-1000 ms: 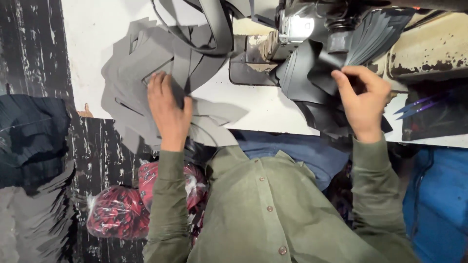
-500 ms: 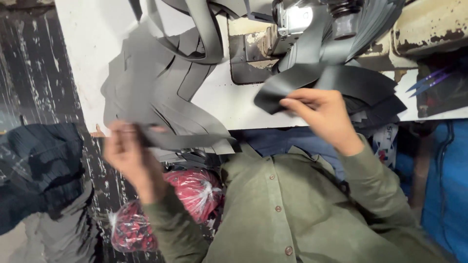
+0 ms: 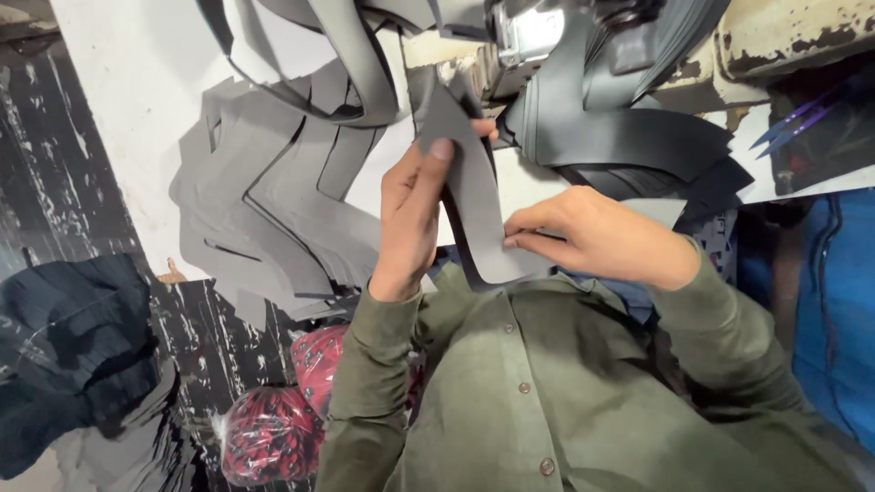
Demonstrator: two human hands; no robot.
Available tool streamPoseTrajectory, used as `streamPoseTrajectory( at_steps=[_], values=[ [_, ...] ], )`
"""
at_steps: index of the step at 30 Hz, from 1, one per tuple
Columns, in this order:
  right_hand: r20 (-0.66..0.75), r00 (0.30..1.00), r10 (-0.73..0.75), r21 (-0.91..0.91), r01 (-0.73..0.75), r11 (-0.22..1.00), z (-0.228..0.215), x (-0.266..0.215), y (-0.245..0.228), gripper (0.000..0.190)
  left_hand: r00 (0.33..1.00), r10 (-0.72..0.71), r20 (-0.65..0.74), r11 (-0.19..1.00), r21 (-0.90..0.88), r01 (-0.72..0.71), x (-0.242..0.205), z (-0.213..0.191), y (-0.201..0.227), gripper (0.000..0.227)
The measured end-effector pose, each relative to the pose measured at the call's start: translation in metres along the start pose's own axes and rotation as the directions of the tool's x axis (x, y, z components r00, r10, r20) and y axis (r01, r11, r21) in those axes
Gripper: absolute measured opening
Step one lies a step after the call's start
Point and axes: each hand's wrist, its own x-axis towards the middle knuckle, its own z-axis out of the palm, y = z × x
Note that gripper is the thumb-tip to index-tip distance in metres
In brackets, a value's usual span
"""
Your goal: Assembling various shoe components using a sewing machine.
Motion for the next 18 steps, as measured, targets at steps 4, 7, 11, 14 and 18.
streamPoseTrajectory(
  at_steps=[4, 7, 11, 14, 18],
  values=[
    [-0.048, 0.999, 0.018, 0.085, -0.014, 0.996, 0.006, -0.005, 0.015, 0.016, 0.99, 0.108, 0.089, 0.992, 0.057, -0.113, 0.015, 0.009, -0.011, 0.039],
    [-0.09, 0.996, 0.003, 0.127, 0.008, 0.992, 0.021, 0.0, 0.026, 0.019, 0.999, 0.042, 0.009, 0.992, 0.121, -0.043, 0.022, 0.016, -0.015, 0.04],
    [-0.15, 0.985, 0.087, 0.176, -0.06, 0.983, 0.039, 0.008, 0.032, 0.018, 0.979, 0.194, 0.059, 0.934, 0.294, -0.203, 0.027, 0.018, -0.016, 0.038],
    [-0.168, 0.979, 0.117, 0.245, -0.074, 0.967, 0.049, 0.016, 0.034, 0.016, 0.958, 0.278, 0.066, 0.884, 0.374, -0.282, 0.032, 0.02, -0.011, 0.04],
    [-0.218, 0.969, 0.119, 0.299, -0.049, 0.953, 0.06, 0.02, 0.036, 0.015, 0.958, 0.279, 0.071, 0.909, 0.302, -0.287, 0.039, 0.013, -0.015, 0.03]
  ],
)
